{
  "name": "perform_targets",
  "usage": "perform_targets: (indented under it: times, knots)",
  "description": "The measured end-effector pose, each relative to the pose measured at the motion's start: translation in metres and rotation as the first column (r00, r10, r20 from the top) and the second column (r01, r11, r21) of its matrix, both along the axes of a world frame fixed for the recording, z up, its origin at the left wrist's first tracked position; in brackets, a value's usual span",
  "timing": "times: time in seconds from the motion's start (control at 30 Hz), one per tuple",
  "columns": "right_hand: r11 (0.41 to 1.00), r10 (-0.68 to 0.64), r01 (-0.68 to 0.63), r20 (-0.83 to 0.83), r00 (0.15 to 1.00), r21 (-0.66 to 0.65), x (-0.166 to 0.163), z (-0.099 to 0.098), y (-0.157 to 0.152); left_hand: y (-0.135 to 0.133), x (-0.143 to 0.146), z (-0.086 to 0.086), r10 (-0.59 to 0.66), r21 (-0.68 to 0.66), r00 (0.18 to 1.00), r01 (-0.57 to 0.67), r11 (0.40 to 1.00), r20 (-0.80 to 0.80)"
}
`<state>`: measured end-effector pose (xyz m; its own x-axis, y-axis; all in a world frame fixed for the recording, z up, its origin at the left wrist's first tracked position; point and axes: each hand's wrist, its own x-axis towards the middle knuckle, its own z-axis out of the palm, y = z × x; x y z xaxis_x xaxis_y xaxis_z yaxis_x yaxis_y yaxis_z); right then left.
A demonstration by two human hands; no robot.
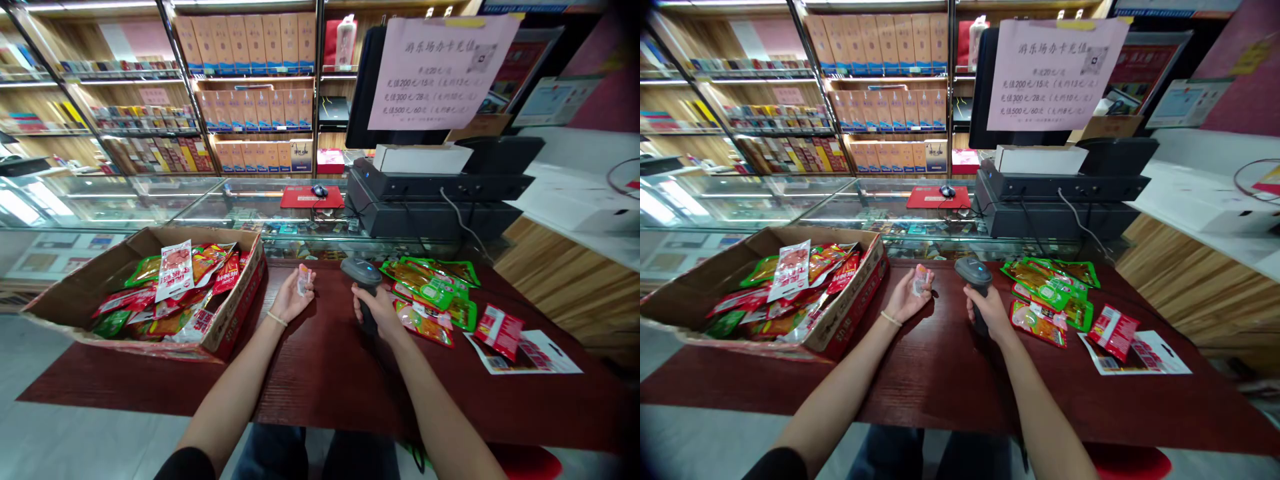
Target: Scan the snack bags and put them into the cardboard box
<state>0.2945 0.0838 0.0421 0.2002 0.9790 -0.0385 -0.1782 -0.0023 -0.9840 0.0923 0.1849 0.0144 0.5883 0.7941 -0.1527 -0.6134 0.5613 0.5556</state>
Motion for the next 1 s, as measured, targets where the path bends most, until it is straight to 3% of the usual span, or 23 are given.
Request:
perform_targets:
  times: [0.13,0.3,0.37,0.47,0.53,0.8,1.0]
  knots:
    - [1.000,-0.013,0.013,0.006,1.000,-0.015,0.000,0.000,0.000,-0.004,0.000,0.000,-0.011,0.003,1.000,0.012,1.000,-0.015]
    - [1.000,-0.020,0.020,-0.013,1.000,-0.009,0.001,0.000,-0.001,-0.004,0.009,-0.002,0.123,-0.030,0.992,-0.125,0.992,-0.040]
    - [1.000,-0.022,0.022,-0.019,1.000,-0.010,0.001,0.001,-0.001,-0.005,0.012,-0.004,0.236,0.065,0.970,-0.231,0.971,-0.066]
    - [1.000,-0.023,0.023,-0.009,1.000,-0.001,0.001,0.001,-0.002,-0.004,0.013,-0.006,0.409,0.261,0.904,-0.368,0.893,-0.124]
    - [1.000,-0.020,0.020,0.004,1.000,0.007,0.000,0.001,-0.002,-0.003,0.013,-0.008,0.497,0.310,0.853,-0.434,0.846,-0.162]
    - [0.999,0.031,-0.027,0.100,0.995,-0.041,-0.005,0.003,-0.005,0.002,0.012,-0.017,0.570,0.168,0.793,-0.544,0.822,-0.218]
    - [0.979,0.183,-0.163,0.167,0.969,-0.123,-0.009,0.006,-0.010,0.007,0.012,-0.025,0.601,0.162,0.773,-0.578,0.799,-0.204]
